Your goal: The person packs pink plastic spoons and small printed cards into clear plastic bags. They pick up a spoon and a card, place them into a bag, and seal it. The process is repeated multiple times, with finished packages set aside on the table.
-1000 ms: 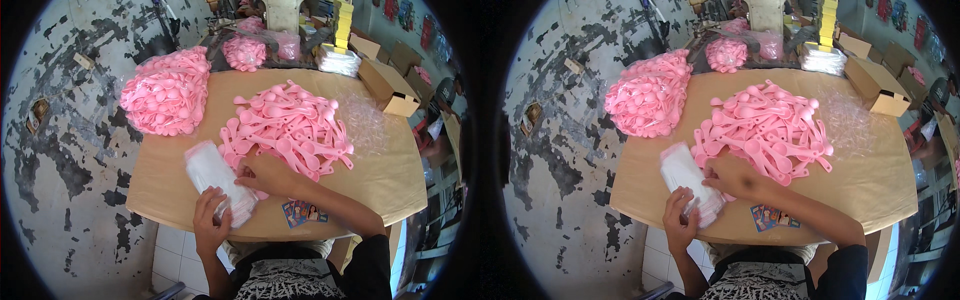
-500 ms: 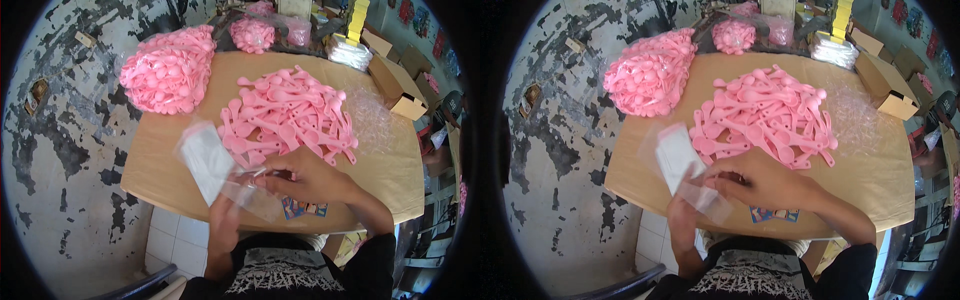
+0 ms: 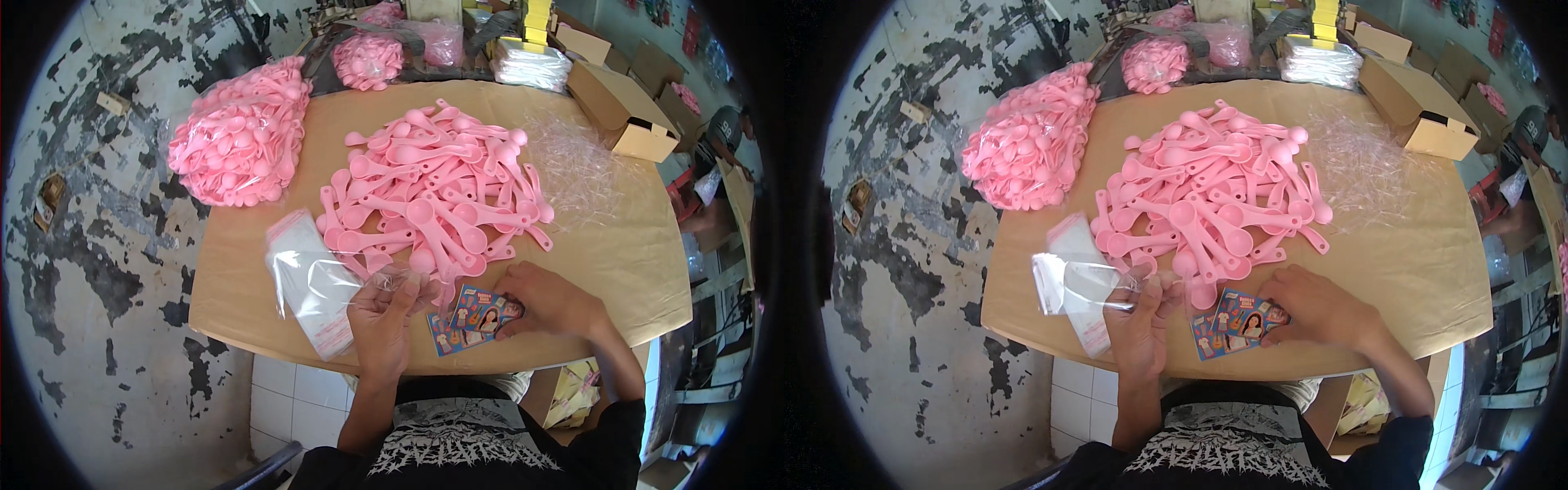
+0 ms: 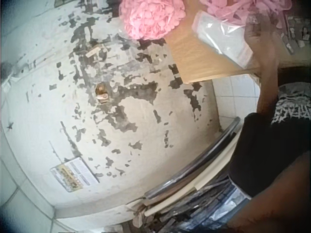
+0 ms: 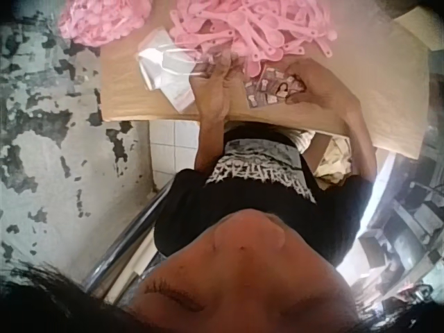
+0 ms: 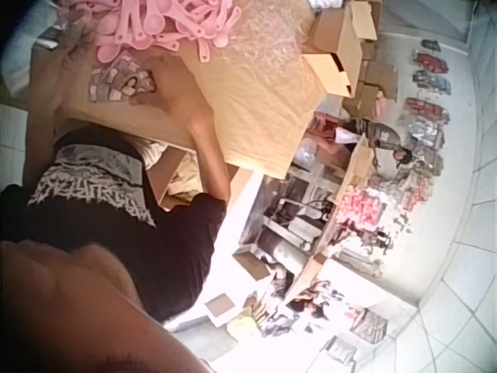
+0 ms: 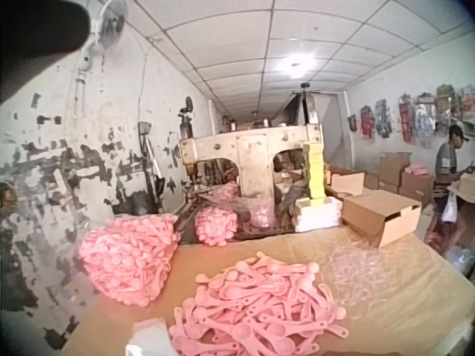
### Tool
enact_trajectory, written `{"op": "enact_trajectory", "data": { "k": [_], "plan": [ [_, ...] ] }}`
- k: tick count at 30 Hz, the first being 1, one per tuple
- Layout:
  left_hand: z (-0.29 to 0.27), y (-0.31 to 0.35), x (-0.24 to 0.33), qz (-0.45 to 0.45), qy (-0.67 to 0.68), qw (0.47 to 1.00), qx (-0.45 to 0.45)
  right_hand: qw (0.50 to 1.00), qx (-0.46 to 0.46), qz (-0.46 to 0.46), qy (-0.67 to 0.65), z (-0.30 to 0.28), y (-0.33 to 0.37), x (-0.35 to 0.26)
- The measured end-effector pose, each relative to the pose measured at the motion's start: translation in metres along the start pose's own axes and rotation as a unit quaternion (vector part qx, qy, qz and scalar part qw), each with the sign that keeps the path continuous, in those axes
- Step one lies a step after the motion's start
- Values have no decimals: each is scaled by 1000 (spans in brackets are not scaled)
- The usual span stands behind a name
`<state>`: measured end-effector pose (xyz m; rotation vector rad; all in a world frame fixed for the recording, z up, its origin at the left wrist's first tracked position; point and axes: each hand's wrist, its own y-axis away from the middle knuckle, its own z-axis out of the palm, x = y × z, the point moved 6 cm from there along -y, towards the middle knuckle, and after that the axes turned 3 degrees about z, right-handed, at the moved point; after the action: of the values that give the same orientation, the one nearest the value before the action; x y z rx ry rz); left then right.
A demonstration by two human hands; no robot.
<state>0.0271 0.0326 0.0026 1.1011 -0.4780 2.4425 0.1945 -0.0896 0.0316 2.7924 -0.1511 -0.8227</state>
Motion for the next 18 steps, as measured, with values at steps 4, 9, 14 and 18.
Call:
{"op": "enact_trajectory", "data": {
  "k": [4,9,14,18],
  "plan": [
    [0,-6,-2,-1,14,1000,1,964,33,34,-261,-12,0,12],
    [2,-8,-11,-32,40,998,28,926,158,-21,-342,-4,-1,24],
    [10,-6,-15,-55,14,998,22,938,202,-43,-280,-16,-12,-14],
    [15,-7,-16,-74,-3,997,24,949,197,-20,-245,-18,-15,-23]
  ]
}}
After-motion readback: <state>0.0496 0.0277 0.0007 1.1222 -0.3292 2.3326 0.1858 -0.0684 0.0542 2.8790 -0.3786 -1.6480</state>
